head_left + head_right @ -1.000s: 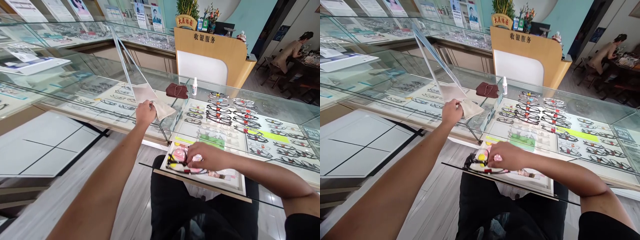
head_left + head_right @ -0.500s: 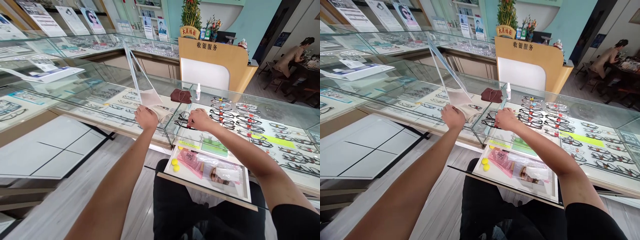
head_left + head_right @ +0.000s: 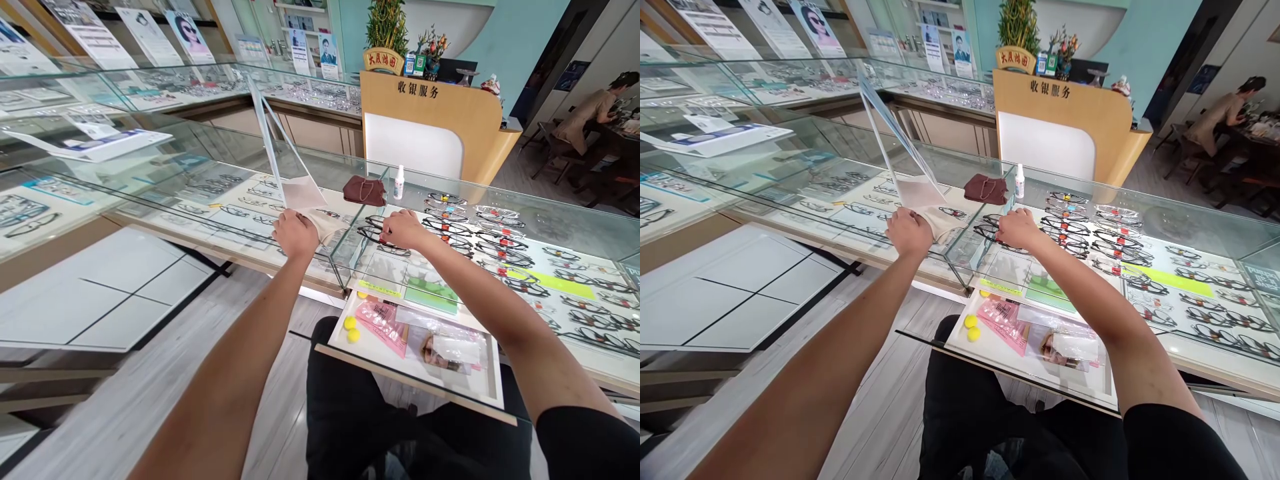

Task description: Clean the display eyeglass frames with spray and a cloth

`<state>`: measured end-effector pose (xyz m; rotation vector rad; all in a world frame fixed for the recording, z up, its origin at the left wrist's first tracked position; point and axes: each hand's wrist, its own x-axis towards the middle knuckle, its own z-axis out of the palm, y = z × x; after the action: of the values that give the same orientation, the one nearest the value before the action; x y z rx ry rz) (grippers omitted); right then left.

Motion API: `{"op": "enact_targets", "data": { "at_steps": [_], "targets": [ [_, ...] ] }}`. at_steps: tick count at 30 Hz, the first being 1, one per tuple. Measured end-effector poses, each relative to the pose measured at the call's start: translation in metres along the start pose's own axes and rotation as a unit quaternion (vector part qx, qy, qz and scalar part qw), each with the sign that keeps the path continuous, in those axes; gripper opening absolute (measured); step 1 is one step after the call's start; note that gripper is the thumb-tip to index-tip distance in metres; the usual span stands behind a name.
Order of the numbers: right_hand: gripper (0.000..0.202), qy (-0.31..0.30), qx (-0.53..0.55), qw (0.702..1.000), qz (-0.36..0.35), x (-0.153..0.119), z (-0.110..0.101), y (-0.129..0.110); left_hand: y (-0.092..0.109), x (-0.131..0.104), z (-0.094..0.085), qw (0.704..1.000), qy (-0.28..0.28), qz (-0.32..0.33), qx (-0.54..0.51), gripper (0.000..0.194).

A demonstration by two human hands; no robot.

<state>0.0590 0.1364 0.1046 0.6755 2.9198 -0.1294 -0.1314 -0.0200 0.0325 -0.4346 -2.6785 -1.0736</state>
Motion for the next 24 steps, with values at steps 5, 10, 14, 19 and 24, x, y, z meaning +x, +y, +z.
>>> {"op": "enact_targets", "data": {
  "at_steps": [5, 10, 14, 19, 24],
  "targets": [
    [0.032, 0.004, 0.007, 1.0, 0.008, 0.005, -0.001, 0.006, -0.001, 0.0, -0.001, 1.0, -0.005, 0.011, 0.006, 0.034],
    [0.031, 0.11, 0.081, 0.991, -0.013, -0.028, -0.011, -0.01, -0.001, -0.001, -0.002, 1.0, -0.005, 0.008, 0.01, 0.035],
    [0.018, 0.089, 0.224, 0.957, -0.162, -0.099, 0.015, -0.038, -0.001, -0.001, -0.002, 1.0, -0.017, 0.012, 0.015, 0.036],
    [0.018, -0.035, 0.231, 0.949, -0.212, -0.137, 0.104, -0.049, 0.0, -0.001, -0.002, 0.999, -0.024, 0.013, 0.028, 0.036],
    [0.022, 0.033, 0.142, 0.989, -0.024, -0.069, 0.156, -0.006, 0.0, 0.0, -0.005, 0.999, -0.031, 0.014, 0.034, 0.035]
  ]
}}
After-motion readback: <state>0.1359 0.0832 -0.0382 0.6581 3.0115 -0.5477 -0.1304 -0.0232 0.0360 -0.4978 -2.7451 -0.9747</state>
